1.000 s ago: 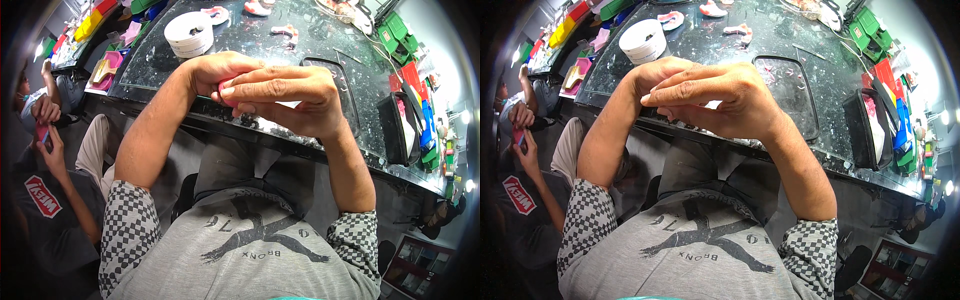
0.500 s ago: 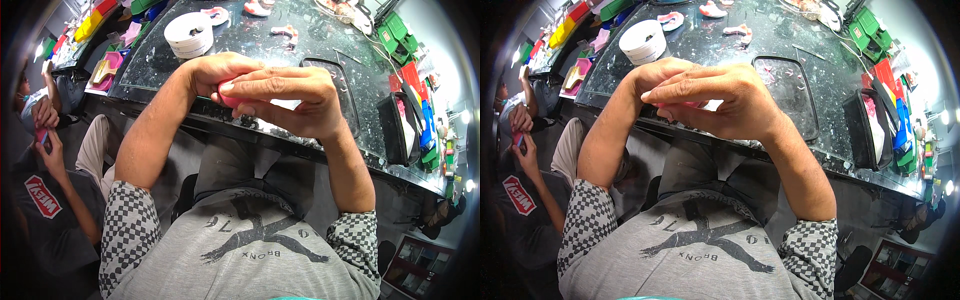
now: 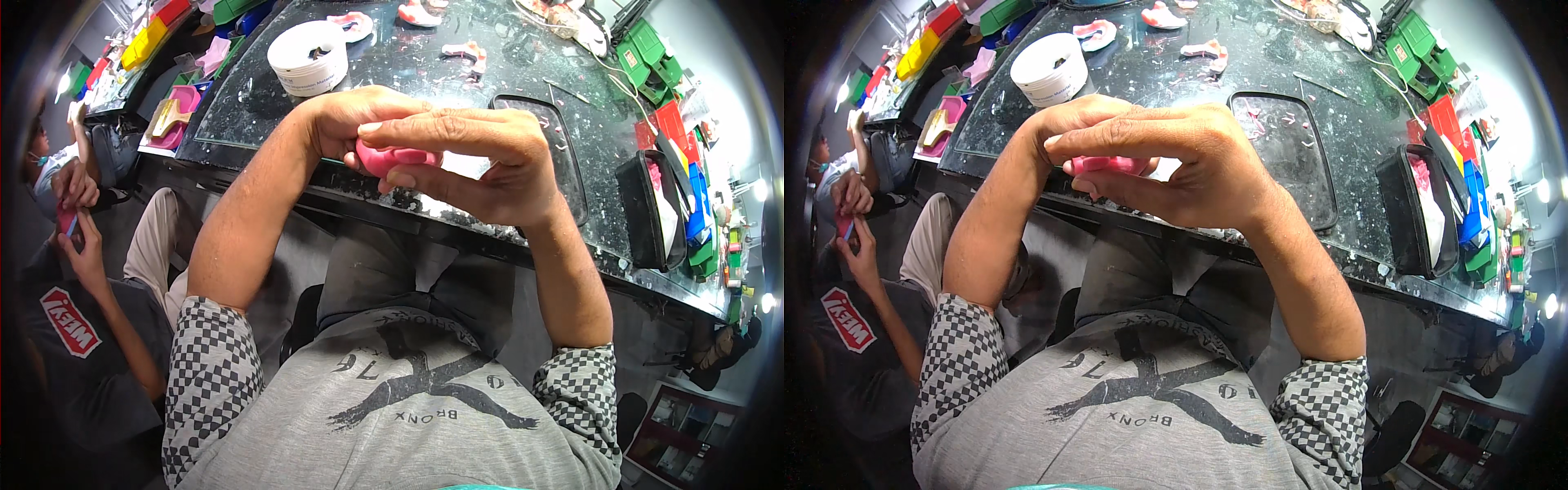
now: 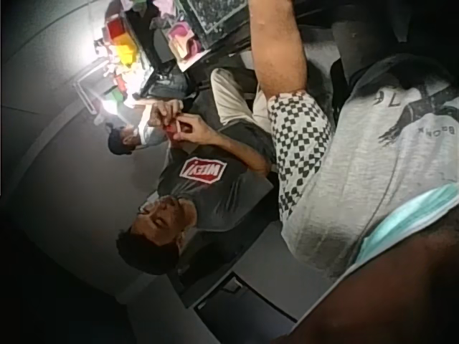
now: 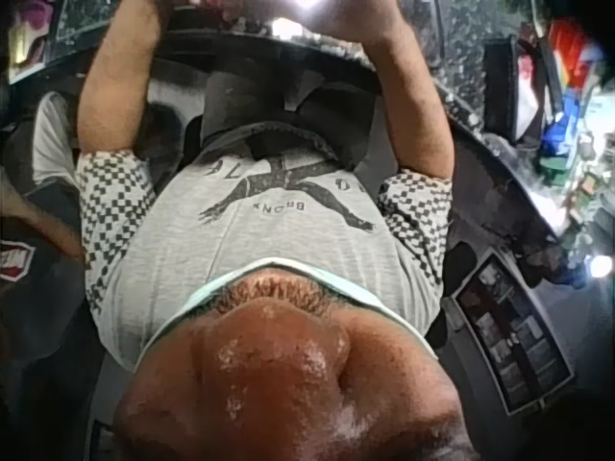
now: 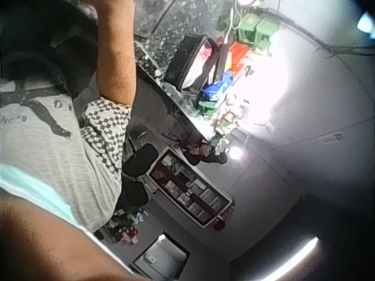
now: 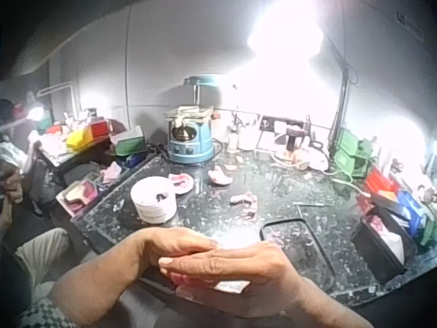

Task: The person molds pink dental wax onto a dental impression by hand, removes a sheet of pink wax from a container, trims the material on the impression using a hand tool, and smooths a wax sheet onto a tray.

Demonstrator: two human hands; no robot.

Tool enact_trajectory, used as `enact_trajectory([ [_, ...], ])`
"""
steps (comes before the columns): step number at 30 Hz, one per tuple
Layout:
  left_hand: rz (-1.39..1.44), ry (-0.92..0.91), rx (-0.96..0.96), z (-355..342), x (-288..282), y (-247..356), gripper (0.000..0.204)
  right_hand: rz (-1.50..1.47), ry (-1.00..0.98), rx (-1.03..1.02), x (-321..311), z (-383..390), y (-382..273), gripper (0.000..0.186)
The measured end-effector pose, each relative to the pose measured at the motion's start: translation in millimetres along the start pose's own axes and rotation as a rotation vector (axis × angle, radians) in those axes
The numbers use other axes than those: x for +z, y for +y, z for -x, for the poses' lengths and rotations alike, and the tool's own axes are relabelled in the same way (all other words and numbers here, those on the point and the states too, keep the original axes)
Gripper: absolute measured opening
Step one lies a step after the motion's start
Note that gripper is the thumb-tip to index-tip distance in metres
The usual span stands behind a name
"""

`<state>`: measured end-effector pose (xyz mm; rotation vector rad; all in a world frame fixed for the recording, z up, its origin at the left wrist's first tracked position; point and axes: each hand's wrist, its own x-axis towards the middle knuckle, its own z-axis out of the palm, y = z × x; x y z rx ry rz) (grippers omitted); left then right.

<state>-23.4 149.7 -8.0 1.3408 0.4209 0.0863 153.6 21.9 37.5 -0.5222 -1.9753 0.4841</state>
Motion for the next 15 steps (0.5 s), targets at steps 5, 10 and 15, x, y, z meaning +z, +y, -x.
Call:
enact_trajectory([
  [5, 0.051, 0.007, 0.001, -1, -3, -3, 0.044, 0.015, 0.007, 0.003, 0, -1, -2, 0.037],
  [10, 0.006, 0.01, -0.034, -2, 0, 2, 0.049, 0.012, 0.013, 0.011, 2, 1, -2, 0.035],
  [15, 0.074, -0.027, -0.053, 6, 11, 11, 0.05, 0.04, 0.018, -0.036, 3, 2, 3, 0.031],
])
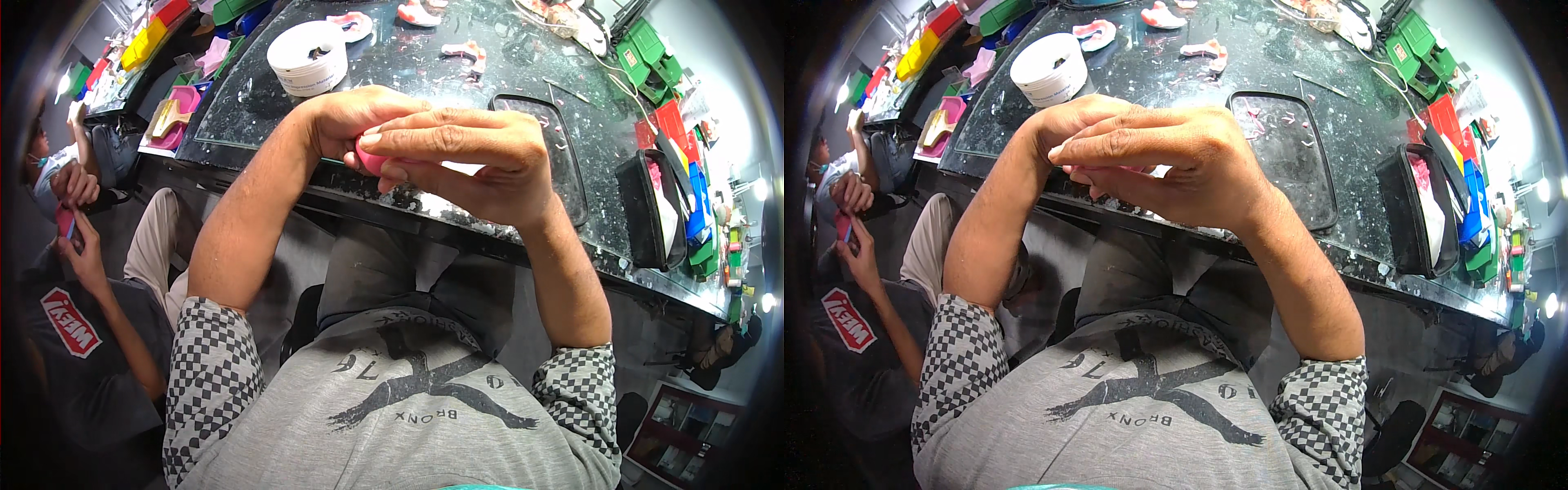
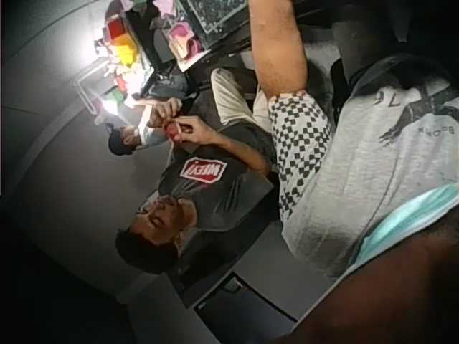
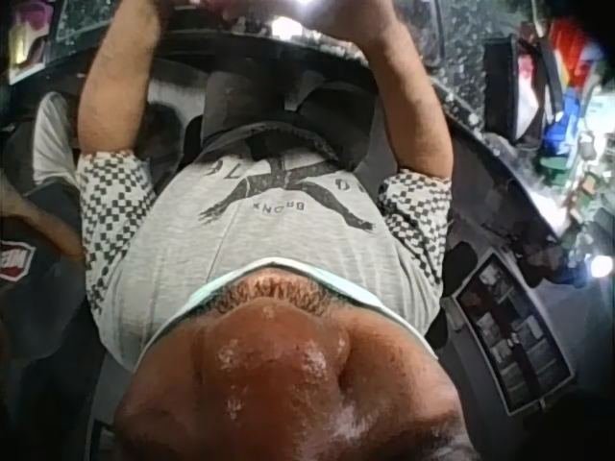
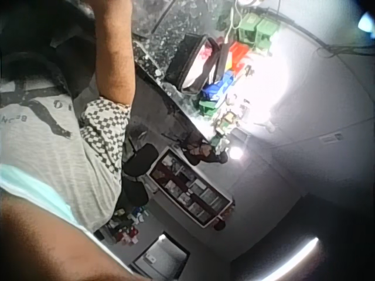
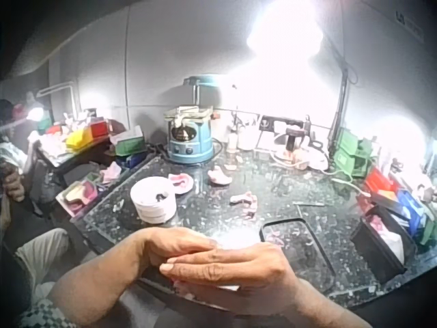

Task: The person molds pink dental wax onto a dental impression by hand, removes a sheet of pink wax from a container, trims the material on the impression using a hand tool, and smooths a wax sheet onto a tray.

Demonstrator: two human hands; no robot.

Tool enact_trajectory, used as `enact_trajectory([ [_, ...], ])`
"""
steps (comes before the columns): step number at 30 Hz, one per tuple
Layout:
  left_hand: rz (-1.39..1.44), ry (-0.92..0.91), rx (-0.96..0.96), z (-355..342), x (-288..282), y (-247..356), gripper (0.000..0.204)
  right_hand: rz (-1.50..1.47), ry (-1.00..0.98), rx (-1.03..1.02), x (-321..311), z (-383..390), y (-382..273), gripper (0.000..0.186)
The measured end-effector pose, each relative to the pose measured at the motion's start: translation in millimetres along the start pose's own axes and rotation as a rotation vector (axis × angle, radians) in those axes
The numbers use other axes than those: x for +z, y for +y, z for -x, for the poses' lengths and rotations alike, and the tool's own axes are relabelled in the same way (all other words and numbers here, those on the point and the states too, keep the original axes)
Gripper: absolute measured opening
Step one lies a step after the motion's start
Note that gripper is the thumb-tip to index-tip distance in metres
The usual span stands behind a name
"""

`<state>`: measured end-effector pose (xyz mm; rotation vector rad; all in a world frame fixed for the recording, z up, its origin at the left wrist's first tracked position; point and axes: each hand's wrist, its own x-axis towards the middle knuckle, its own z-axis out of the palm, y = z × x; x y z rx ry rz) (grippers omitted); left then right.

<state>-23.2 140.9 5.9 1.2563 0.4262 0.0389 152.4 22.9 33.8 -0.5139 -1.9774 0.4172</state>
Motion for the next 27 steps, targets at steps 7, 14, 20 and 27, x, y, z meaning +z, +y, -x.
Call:
enact_trajectory([
  [7, -0.017, -0.004, -0.013, -2, -6, -4, 0.048, 0.015, 0.024, 0.019, 1, 4, 1, 0.034],
  [14, 0.064, -0.154, 0.075, -1, -15, -12, 0.053, 0.088, 0.036, 0.121, -7, 4, -7, 0.039],
  [20, 0.075, -0.175, 0.097, -2, -9, -10, 0.051, 0.104, 0.044, 0.055, -6, 13, 4, 0.04],
  [27, 0.11, -0.161, 0.061, -2, -10, -7, 0.048, 0.113, 0.059, 0.043, -5, 12, 5, 0.038],
])
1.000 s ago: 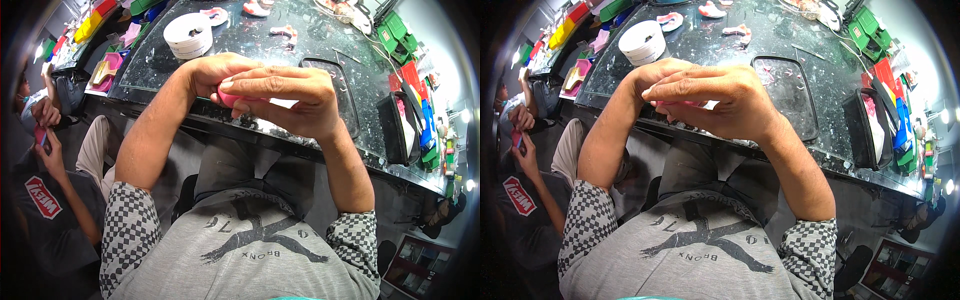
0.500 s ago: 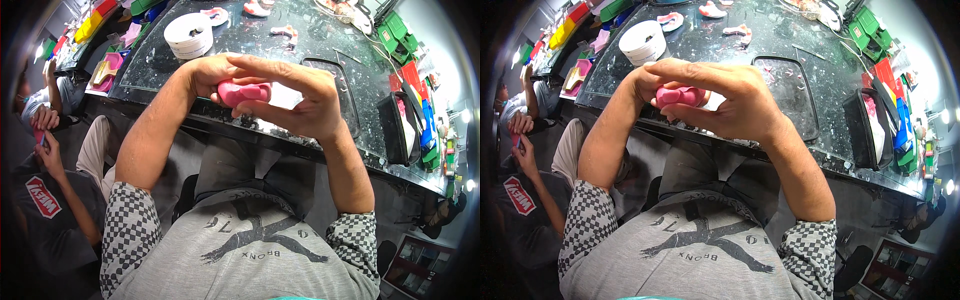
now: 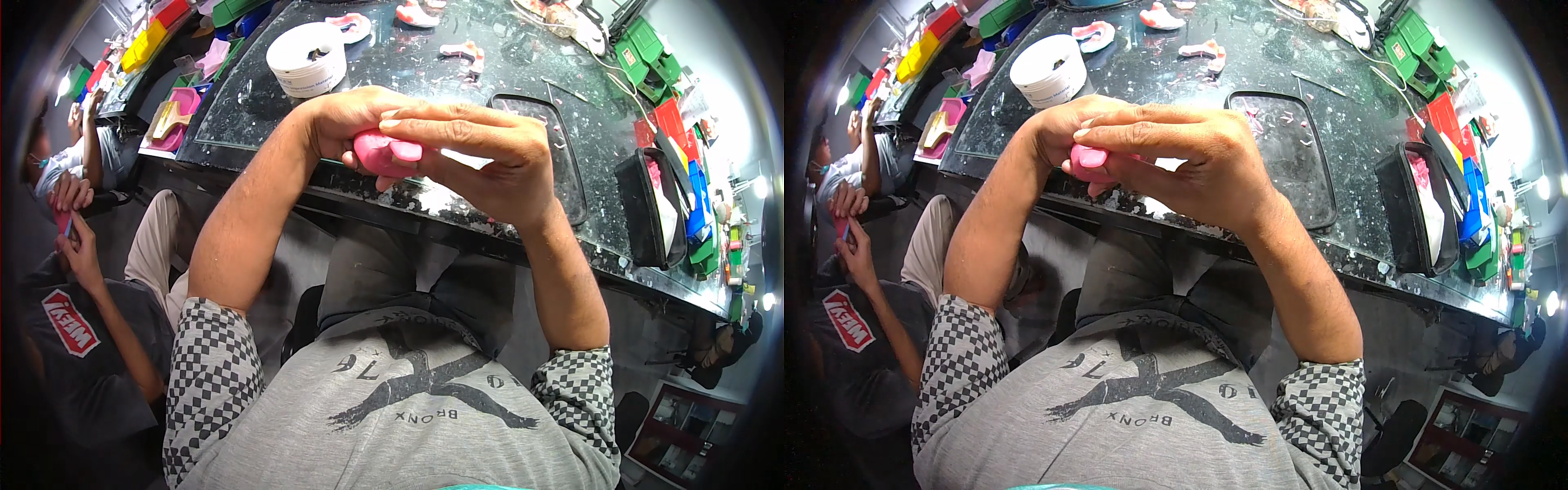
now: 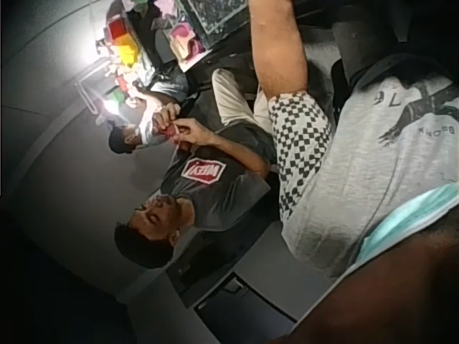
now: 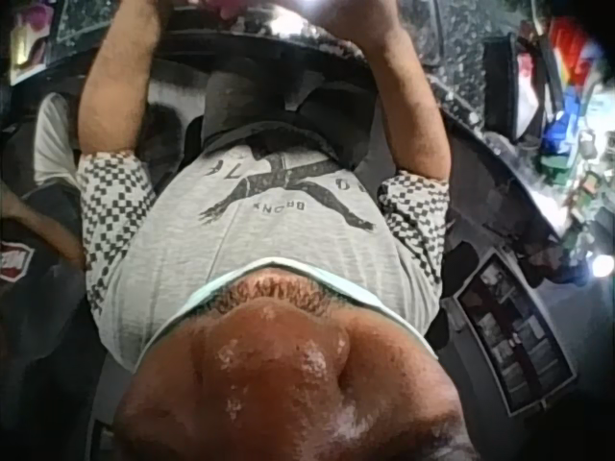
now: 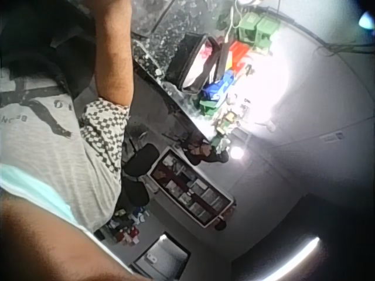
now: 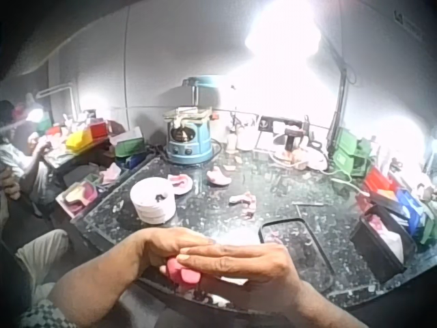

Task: The person molds pink dental wax onto a dental impression by hand, removes a sheet of pink wax from a container, trims the material on the impression using a hand tool, and smooths a wax sheet onto a tray.

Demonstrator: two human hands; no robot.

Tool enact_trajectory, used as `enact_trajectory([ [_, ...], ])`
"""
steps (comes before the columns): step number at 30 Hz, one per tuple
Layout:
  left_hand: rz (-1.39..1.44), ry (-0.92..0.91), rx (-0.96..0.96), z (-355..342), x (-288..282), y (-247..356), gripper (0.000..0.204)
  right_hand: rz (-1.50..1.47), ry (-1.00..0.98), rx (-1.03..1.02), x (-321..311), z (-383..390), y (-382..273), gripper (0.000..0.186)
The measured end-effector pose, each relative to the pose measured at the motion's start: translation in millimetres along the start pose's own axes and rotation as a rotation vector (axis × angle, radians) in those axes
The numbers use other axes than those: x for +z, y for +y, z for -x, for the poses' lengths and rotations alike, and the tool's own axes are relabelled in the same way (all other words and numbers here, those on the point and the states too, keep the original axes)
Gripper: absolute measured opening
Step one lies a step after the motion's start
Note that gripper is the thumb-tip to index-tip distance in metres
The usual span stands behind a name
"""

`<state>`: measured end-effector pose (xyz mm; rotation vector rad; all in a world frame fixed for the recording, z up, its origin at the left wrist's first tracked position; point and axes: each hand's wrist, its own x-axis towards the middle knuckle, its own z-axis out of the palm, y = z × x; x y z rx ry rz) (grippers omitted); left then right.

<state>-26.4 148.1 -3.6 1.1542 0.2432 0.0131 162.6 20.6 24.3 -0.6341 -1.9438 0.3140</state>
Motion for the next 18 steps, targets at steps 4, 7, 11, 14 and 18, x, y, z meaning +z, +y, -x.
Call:
enact_trajectory([
  [4, -0.014, 0.022, 0.013, 1, 3, -2, 0.047, 0.013, -0.003, 0.031, 1, -1, -4, 0.038],
  [7, -0.104, 0.115, -0.003, 3, 9, 3, 0.046, -0.013, -0.016, 0.058, 1, -4, -9, 0.038],
  [11, -0.109, 0.124, -0.048, 4, 10, 7, 0.047, -0.098, -0.019, -0.014, 3, -8, -8, 0.036],
  [14, -0.134, 0.071, -0.014, 3, 7, 6, 0.048, -0.112, -0.036, -0.047, 0, -8, -5, 0.035],
  [18, -0.071, 0.058, -0.03, 1, 5, 4, 0.047, -0.143, -0.06, -0.011, -1, -8, -7, 0.034],
])
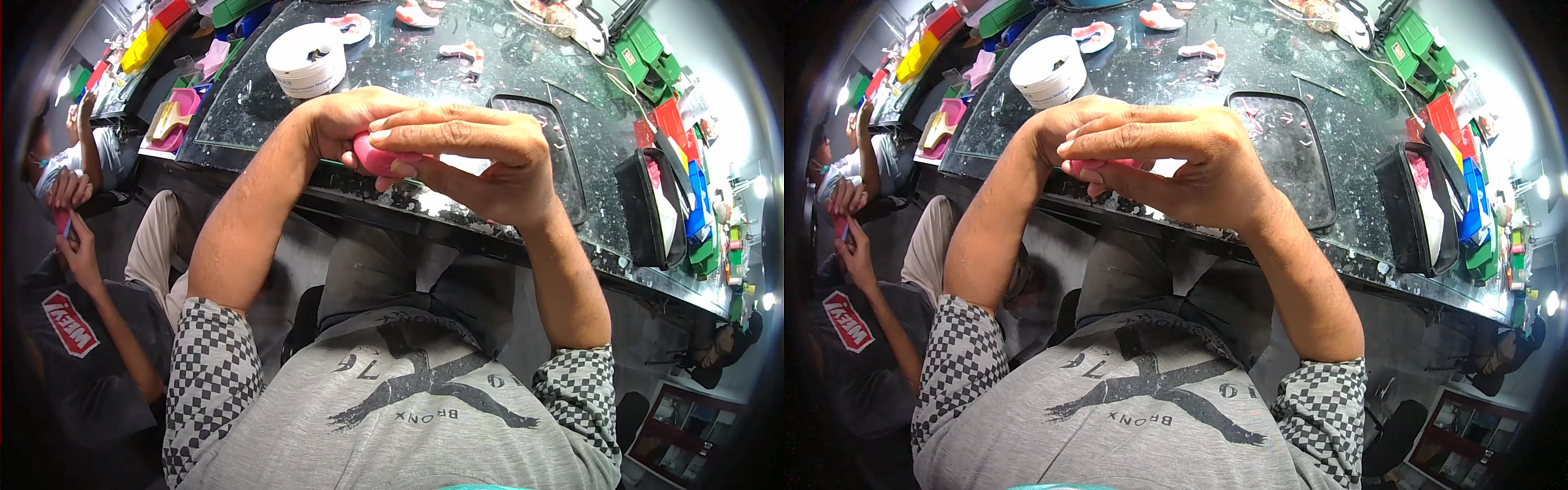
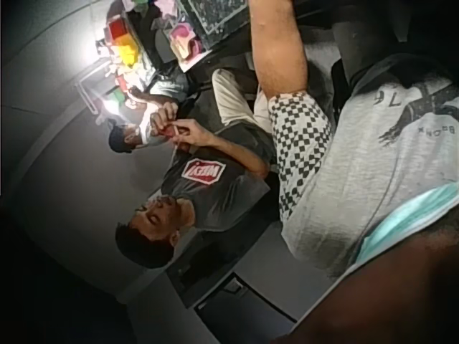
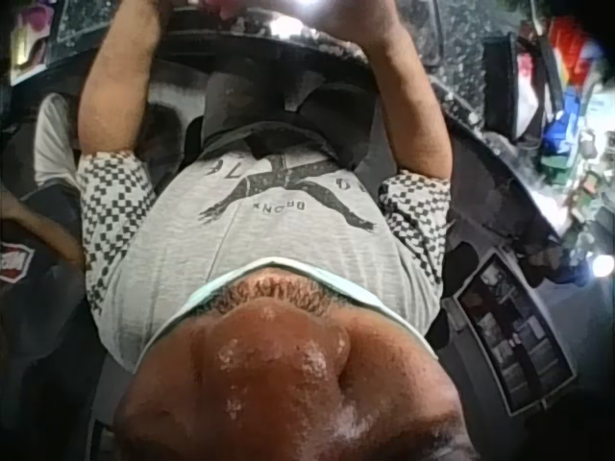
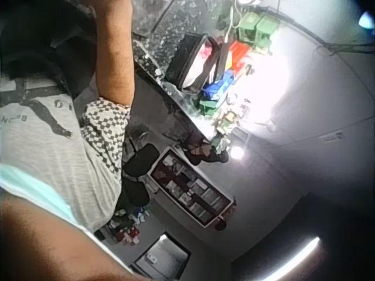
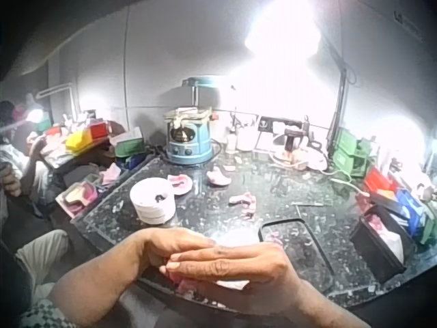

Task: The person molds pink dental wax onto a dental impression by hand, removes a sheet of pink wax from a container, trims the material on the impression using a hand tool, and smooths a wax sheet onto a tray.

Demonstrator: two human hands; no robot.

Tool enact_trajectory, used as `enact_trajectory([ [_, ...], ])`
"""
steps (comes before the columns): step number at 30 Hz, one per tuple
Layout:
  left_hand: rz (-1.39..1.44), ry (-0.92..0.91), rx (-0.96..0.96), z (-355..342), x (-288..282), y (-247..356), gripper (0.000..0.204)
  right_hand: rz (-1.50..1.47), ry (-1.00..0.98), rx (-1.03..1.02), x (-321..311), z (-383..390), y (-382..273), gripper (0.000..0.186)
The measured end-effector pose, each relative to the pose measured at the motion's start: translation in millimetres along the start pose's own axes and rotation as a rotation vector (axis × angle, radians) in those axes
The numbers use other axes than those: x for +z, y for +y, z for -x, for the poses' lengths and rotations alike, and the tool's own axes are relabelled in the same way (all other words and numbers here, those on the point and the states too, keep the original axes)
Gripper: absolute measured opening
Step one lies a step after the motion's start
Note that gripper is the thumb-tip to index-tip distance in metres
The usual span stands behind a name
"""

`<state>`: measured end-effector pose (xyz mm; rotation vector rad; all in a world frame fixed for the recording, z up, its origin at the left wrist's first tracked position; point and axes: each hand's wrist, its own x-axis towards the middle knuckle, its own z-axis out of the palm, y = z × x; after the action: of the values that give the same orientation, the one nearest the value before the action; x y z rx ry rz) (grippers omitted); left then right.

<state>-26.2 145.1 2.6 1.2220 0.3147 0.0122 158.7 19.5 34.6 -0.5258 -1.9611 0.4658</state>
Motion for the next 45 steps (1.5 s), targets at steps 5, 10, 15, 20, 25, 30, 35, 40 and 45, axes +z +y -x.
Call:
enact_trajectory([
  [5, -0.274, -0.106, 0.211, -4, -13, -11, 0.053, 0.027, 0.006, 0.015, -2, 1, -3, 0.045],
  [10, 0.089, -0.002, 0.037, -7, -1, -2, 0.049, 0.108, 0.043, 0.006, -13, 4, -5, 0.063],
  [15, 0.309, 0.197, -0.123, 12, 26, 9, 0.057, 0.025, 0.156, 0.072, -18, 13, -7, 0.068],
  [20, 0.617, 0.1, -0.064, 63, 39, -2, 0.075, 0.068, 0.145, 0.167, 13, 13, -7, 0.066],
  [25, 0.617, 0.238, 0.054, 98, 55, -19, 0.082, -0.066, -0.104, 0.159, 52, -23, 0, 0.059],
  [30, 0.73, 0.171, 0.251, 125, 46, -40, 0.08, -0.538, -0.221, 0.535, 78, -44, 1, 0.048],
  [35, 0.793, -0.013, 0.345, 148, 31, -57, 0.084, -0.387, -0.403, 0.372, 96, -72, 21, 0.039],
  [40, 0.759, 0.352, 0.483, 175, 15, -74, 0.101, -0.337, -0.328, 0.457, 126, -94, 32, 0.038],
  [45, 0.658, 0.875, 0.618, 200, 12, -113, 0.092, 0.3, -0.001, 0.217, 176, -110, 55, 0.036],
])
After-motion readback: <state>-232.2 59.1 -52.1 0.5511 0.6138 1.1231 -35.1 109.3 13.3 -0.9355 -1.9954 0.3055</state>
